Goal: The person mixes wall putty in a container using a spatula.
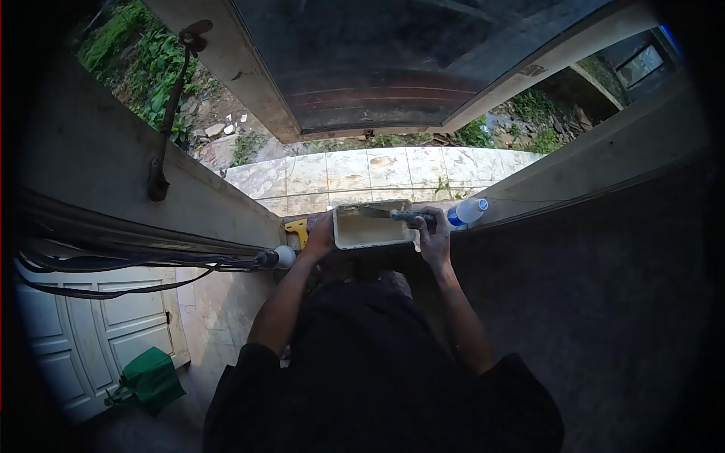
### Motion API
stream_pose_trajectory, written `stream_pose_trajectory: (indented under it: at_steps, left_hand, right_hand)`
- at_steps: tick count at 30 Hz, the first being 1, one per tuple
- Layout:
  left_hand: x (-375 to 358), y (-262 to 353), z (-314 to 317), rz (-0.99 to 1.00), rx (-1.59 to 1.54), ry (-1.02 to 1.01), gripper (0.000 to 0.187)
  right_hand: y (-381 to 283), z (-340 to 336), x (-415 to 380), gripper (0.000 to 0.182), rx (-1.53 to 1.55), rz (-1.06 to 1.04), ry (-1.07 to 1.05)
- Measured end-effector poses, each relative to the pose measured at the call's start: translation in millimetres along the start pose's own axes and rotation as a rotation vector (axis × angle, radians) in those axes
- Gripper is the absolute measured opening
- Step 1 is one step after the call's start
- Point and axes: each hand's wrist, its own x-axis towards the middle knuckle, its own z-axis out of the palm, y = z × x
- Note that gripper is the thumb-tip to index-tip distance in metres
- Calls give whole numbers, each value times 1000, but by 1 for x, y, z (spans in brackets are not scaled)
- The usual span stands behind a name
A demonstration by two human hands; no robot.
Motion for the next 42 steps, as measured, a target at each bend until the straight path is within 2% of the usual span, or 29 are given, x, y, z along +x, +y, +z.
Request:
stream_pose_trajectory:
  at_steps: [4, 8, 12, 15, 17, 19, 21, 25, 27, 28, 31, 35, 38, 42]
  left_hand:
    - [0, 4, -2, -7, 41, -54, 80]
    - [-2, -1, 0, 25, 26, -36, 82]
    - [1, -8, 4, -32, 91, -53, 82]
    - [2, -5, 2, -32, 61, -35, 81]
    - [2, -4, 2, 10, 67, -49, 81]
    - [1, -2, 2, 12, 78, -58, 81]
    - [-2, -1, -2, 11, 95, -66, 81]
    - [1, -7, 1, 27, 49, -43, 81]
    - [-2, -8, 2, 35, 26, -39, 81]
    - [-2, -4, 0, 42, 8, -31, 80]
    - [2, 7, -3, 57, 23, -25, 80]
    - [1, 2, -1, 48, 82, -35, 79]
    - [0, 0, 1, 4, 21, -40, 79]
    - [0, -3, 1, 1, 1, -48, 81]
  right_hand:
    - [2, 16, 0, 18, -181, -21, -49]
    - [-3, 20, -4, 18, -67, -34, 55]
    - [-1, 31, -11, 19, -221, -36, -86]
    - [-11, 24, -13, 22, -146, 8, 15]
    - [-21, 35, -15, 21, -184, 10, -11]
    - [-30, 49, -14, 20, -322, -162, -113]
    - [-24, 45, -12, 20, -302, -141, -75]
    - [-25, 47, -8, 24, -267, -43, -136]
    - [-44, 47, 0, 24, -365, -318, -290]
    - [-52, 46, 2, 24, -333, -364, -360]
    - [-52, 41, 3, 24, -358, -384, -380]
    - [-57, 52, -3, 23, -447, -389, -293]
    - [-64, 57, -14, 21, -370, -221, -228]
    - [-59, 61, -14, 20, -445, -124, -109]
